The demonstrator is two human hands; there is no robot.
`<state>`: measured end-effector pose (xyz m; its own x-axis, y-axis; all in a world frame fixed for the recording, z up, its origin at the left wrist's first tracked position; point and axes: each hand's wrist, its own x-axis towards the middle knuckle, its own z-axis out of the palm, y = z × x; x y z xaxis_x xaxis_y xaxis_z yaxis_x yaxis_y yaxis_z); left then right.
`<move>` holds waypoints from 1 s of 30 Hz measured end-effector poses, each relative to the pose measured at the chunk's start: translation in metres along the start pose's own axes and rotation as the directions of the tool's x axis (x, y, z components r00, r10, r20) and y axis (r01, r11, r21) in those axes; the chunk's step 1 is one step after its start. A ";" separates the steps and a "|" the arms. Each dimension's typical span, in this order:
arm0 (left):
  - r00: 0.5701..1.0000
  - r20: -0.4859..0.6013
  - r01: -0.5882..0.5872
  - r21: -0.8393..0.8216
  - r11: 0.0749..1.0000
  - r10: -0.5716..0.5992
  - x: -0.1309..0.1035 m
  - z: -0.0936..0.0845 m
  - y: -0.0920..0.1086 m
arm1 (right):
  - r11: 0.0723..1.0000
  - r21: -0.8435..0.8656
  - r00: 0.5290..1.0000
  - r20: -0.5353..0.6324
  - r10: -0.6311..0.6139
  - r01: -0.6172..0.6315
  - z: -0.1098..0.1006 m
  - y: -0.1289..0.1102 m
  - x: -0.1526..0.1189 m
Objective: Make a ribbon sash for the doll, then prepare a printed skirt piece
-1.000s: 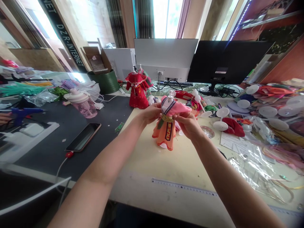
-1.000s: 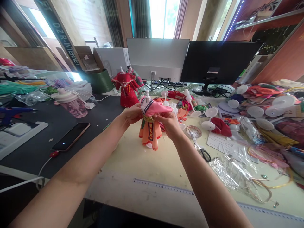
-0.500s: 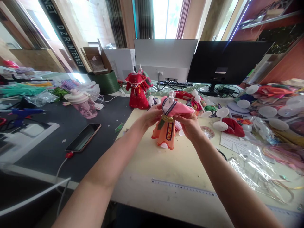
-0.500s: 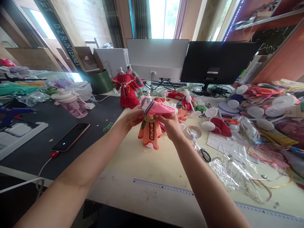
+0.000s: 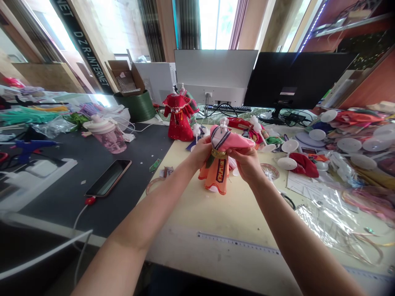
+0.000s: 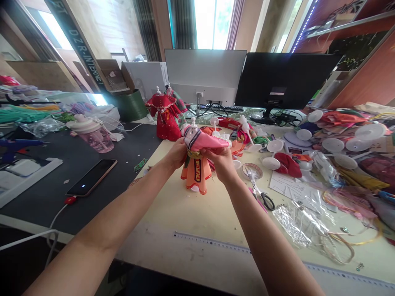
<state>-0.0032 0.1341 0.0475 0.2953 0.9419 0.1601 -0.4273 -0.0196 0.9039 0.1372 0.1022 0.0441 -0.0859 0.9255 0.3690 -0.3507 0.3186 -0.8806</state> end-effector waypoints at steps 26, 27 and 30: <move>0.885 -0.111 -0.345 0.494 0.798 0.451 -0.044 0.009 -0.010 | 0.921 -0.325 0.901 -0.297 -0.317 0.217 0.022 0.012 -0.017; 0.895 -0.070 -0.354 0.490 0.797 0.440 -0.043 0.007 -0.007 | 0.900 -0.373 0.891 -0.296 -0.345 0.225 0.024 0.010 -0.020; 0.938 0.026 -0.326 0.404 0.855 0.345 -0.043 0.001 0.003 | 0.822 -0.508 0.855 -0.278 -0.438 0.256 0.031 0.008 -0.029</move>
<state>-0.0163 0.0933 0.0432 0.1513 0.8682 0.4725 -0.1159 -0.4592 0.8808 0.1078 0.0721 0.0354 0.3393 0.7090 0.6183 0.1636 0.6028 -0.7810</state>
